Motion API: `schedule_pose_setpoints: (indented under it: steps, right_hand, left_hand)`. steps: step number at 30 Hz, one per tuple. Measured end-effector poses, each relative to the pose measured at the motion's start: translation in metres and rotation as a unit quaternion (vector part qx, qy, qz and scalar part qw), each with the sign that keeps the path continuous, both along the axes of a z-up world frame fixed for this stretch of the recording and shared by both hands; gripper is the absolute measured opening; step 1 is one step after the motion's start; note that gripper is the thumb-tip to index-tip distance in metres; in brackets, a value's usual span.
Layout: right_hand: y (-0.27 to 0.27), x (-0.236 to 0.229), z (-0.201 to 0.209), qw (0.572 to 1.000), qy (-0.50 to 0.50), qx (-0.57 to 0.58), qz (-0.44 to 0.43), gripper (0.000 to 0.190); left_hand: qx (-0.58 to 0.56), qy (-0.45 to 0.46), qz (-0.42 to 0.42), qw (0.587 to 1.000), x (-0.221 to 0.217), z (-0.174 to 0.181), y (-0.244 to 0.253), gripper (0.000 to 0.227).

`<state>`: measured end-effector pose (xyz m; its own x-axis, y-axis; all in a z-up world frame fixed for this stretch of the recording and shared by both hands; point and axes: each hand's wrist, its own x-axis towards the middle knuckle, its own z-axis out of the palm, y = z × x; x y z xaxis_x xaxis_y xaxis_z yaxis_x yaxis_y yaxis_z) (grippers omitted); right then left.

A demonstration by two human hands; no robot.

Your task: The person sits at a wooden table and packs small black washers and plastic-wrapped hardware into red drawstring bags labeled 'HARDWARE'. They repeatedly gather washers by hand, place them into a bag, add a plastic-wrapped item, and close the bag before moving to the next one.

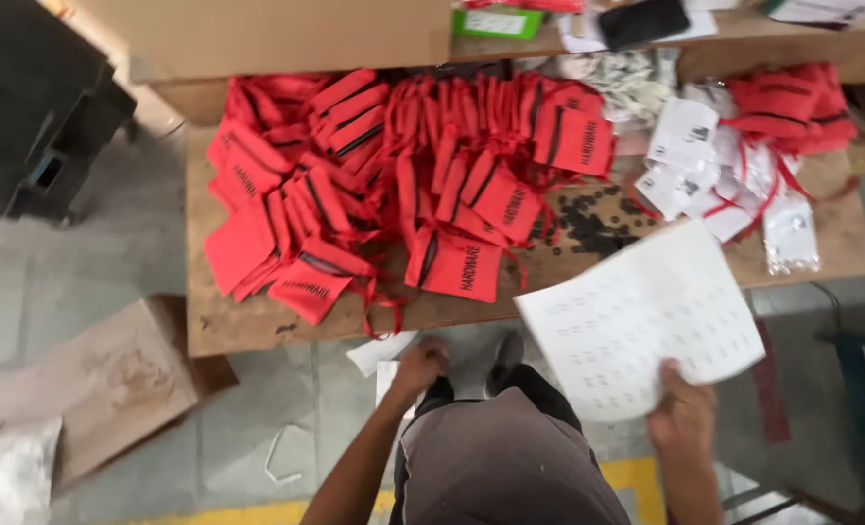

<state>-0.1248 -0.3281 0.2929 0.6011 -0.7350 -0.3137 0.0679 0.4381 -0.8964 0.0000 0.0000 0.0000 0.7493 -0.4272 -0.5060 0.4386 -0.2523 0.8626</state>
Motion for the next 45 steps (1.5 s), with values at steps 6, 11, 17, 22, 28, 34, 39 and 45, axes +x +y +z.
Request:
schedule_pose_setpoints:
  steps: [6, 11, 17, 22, 28, 34, 39, 45]
  right_hand:
    - [-0.028, -0.109, -0.028, 0.995, 0.086, -0.054, 0.027, 0.043]
    - [-0.039, -0.141, -0.058, 0.975, 0.148, 0.112, -0.124, 0.045]
    - [-0.056, -0.168, -0.053, 0.97, 0.106, 0.159, -0.148, 0.05]
    - [-0.077, -0.177, -0.037, 0.983, 0.117, 0.118, -0.08, 0.05]
    - [-0.097, -0.171, -0.041, 0.954, 0.291, 0.0, 0.069, 0.046]
    - [-0.073, -0.115, -0.038, 0.976, 0.143, 0.154, 0.057, 0.047]
    - [-0.063, -0.096, -0.06, 0.965, 0.136, 0.215, 0.057, 0.048]
    - [-0.057, -0.1, -0.139, 0.958, 0.211, 0.196, -0.008, 0.046]
  left_hand:
    - [-0.146, 0.19, 0.196, 0.951, 0.011, -0.046, -0.053, 0.05]
    - [-0.179, 0.228, 0.348, 0.892, 0.014, -0.05, -0.073, 0.021]
    - [-0.193, 0.193, 0.357, 0.894, 0.013, -0.032, -0.086, 0.018]
    - [-0.166, 0.13, 0.384, 0.899, -0.001, -0.047, -0.08, 0.016]
    - [-0.132, 0.135, 0.394, 0.899, -0.027, -0.023, -0.072, 0.026]
    - [0.059, -0.019, 0.265, 0.962, -0.077, 0.01, -0.061, 0.042]
    - [0.278, -0.027, 0.115, 0.953, -0.123, 0.018, -0.046, 0.043]
    - [0.236, -0.025, 0.127, 0.963, -0.148, -0.004, -0.035, 0.045]
